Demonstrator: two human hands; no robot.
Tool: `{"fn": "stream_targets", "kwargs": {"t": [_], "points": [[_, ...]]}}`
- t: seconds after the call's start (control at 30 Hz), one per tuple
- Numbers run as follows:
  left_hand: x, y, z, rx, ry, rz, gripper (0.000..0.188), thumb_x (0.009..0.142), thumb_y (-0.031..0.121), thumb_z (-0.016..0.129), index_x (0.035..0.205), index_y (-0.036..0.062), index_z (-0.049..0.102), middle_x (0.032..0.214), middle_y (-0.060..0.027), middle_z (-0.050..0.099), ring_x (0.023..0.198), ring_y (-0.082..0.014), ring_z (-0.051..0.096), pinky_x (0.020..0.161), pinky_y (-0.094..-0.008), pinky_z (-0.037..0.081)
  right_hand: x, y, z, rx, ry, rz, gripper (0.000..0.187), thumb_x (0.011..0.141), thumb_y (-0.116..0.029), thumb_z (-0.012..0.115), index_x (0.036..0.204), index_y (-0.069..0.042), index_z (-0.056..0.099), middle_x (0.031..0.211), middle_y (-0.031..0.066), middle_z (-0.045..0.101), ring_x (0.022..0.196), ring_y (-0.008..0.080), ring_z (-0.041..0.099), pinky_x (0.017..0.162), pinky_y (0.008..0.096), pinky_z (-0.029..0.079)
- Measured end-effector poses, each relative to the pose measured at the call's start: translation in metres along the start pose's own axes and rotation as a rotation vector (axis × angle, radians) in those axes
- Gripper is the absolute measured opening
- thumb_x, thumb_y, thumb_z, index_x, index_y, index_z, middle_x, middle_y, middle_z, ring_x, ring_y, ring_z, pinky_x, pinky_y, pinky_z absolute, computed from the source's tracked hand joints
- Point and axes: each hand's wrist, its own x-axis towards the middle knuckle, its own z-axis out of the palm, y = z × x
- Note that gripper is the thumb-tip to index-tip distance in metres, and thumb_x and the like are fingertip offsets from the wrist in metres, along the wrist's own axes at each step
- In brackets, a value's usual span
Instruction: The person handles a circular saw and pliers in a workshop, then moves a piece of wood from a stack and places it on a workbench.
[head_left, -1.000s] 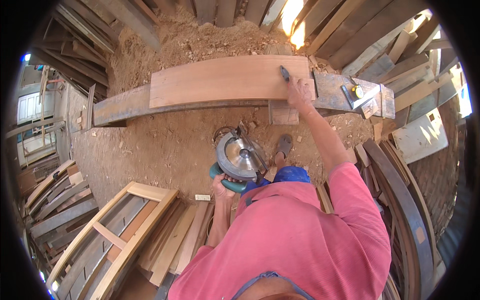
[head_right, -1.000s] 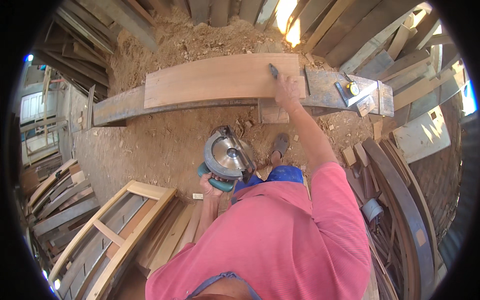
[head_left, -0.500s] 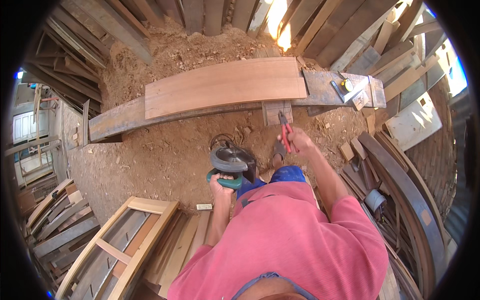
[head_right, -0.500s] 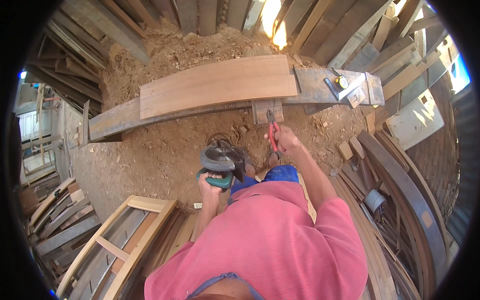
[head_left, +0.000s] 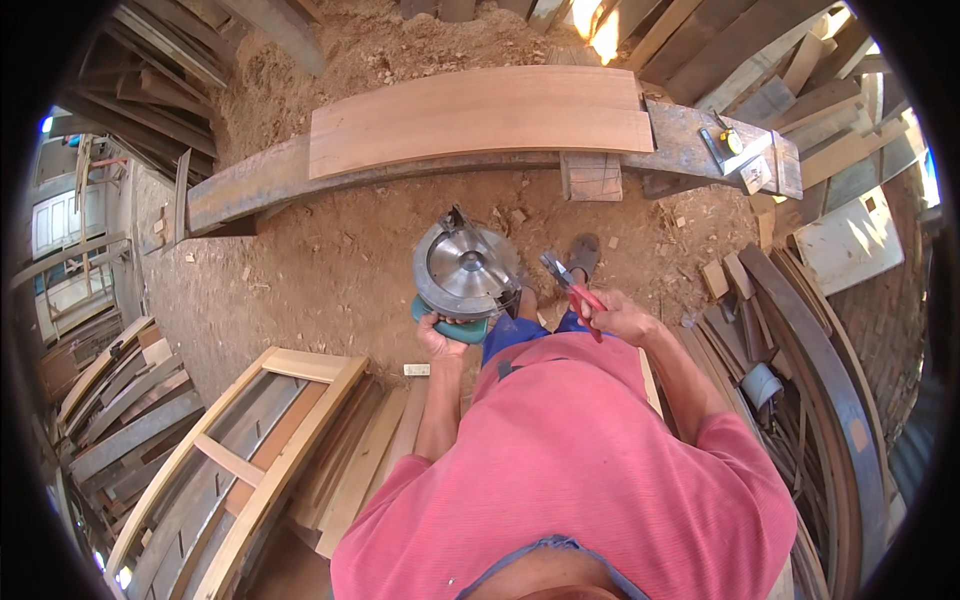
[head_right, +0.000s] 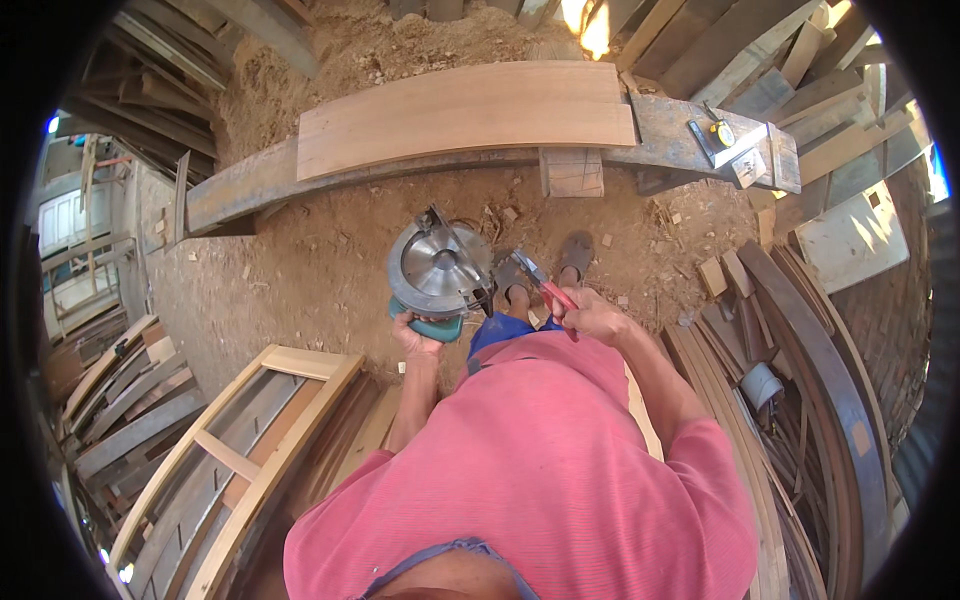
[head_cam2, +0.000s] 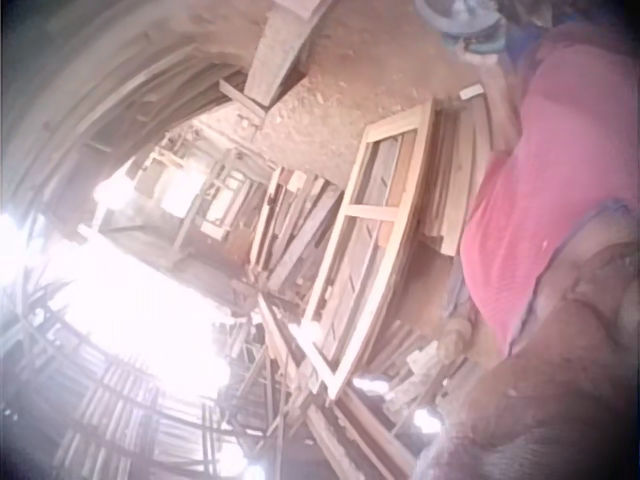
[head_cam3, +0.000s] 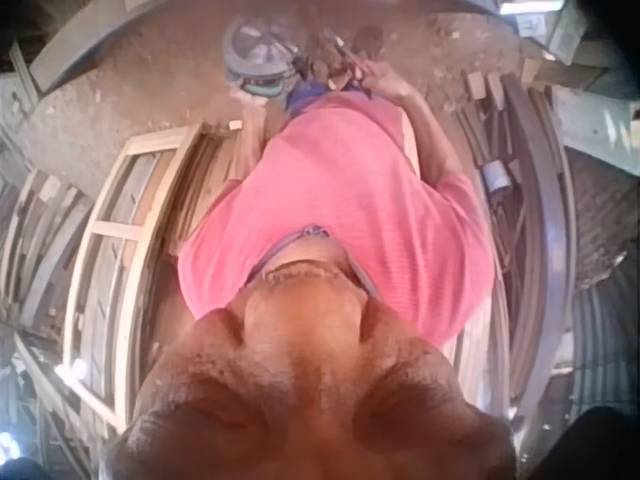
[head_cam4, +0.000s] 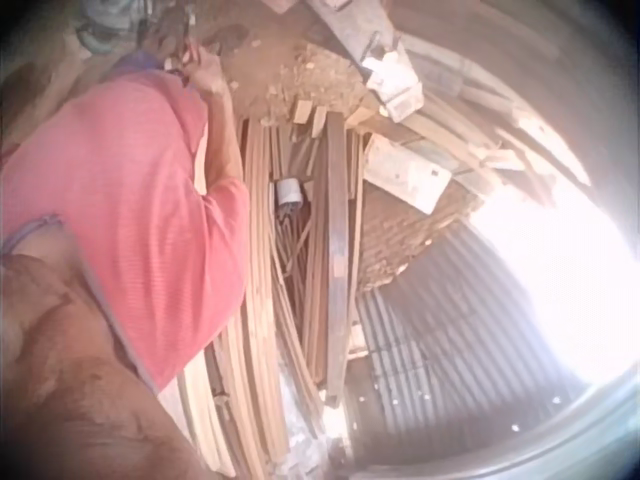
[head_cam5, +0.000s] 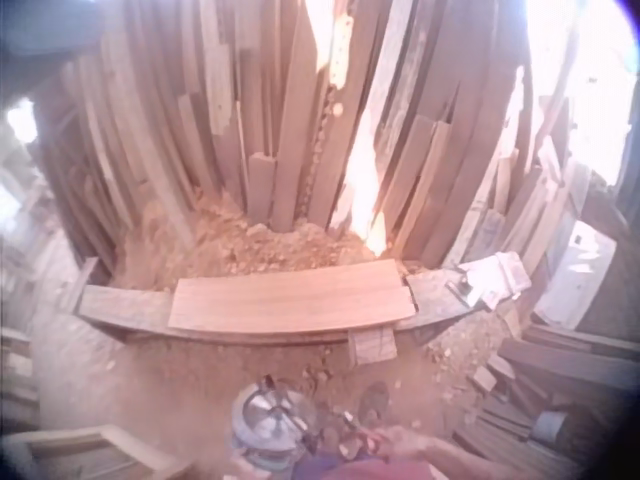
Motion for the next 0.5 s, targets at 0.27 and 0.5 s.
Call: {"fn": "stream_targets", "kwargs": {"t": [0.27, 0.5], "points": [[-0.015, 0.008, 0.015, -0.033, -0.017, 0.031, 0.011, 0.072, 0.017, 0.06, 0.071, 0.0112, 0.051, 0.062, -0.0042, 0.048, 0.058, -0.0204, 0.047, 0.061, -0.0356, 0.045, -0.009, -0.007, 0.011, -0.201, -0.038, 0.051, 0.013, 0.075, -0.002, 0.055, 0.088, -0.006, 0.055, 0.082, 0.0022, 0.052, 0.072, 0.0139, 0.052, 0.059, 0.0302, 0.043], [0.025, -0.001, 0.008, 0.116, 0.032, 0.035, 0.012, 0.072, 0.016, 0.062, 0.073, 0.0108, 0.051, 0.063, -0.0046, 0.05, 0.06, -0.0212, 0.05, 0.062, -0.0363, 0.047, -0.011, -0.028, 0.041, -0.567, -0.1, 0.096, 0.008, 0.08, -0.009, 0.054, 0.088, -0.008, 0.056, 0.077, 0.0031, 0.051, 0.073, 0.0147, 0.048, 0.065, 0.0318, 0.04]]}}
